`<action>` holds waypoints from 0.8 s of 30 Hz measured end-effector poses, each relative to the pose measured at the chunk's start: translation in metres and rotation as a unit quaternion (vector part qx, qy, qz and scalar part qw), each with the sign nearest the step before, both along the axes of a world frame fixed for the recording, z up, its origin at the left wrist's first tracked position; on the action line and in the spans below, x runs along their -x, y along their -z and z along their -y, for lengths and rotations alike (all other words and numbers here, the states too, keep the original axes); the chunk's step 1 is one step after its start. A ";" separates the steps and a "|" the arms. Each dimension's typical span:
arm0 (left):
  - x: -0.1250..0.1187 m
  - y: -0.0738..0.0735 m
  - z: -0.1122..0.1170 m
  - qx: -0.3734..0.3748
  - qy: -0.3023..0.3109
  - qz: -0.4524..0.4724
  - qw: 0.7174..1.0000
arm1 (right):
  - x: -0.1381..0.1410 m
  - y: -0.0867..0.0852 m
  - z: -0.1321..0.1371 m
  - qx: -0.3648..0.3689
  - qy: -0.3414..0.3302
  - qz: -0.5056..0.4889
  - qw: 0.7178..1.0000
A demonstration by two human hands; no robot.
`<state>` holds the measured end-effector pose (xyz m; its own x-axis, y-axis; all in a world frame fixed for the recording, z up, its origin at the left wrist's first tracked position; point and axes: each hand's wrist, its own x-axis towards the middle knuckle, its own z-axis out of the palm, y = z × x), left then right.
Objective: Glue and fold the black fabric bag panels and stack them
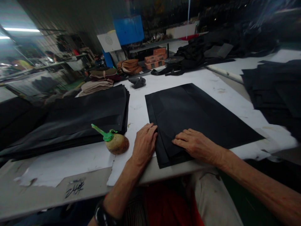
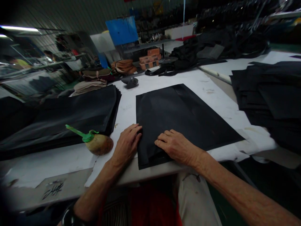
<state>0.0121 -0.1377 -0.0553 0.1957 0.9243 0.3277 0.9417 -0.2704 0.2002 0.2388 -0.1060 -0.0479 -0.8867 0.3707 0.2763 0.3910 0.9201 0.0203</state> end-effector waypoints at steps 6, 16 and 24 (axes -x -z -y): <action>-0.003 -0.005 0.031 0.023 0.189 0.071 0.979 | -0.001 -0.004 0.007 -0.011 0.002 0.048 0.999; -0.003 -0.005 0.030 0.041 0.213 0.051 0.975 | -0.003 0.000 0.006 0.091 0.042 -0.024 0.995; -0.003 -0.005 0.030 0.042 0.211 0.060 0.975 | -0.001 0.003 0.007 0.152 0.062 -0.088 0.983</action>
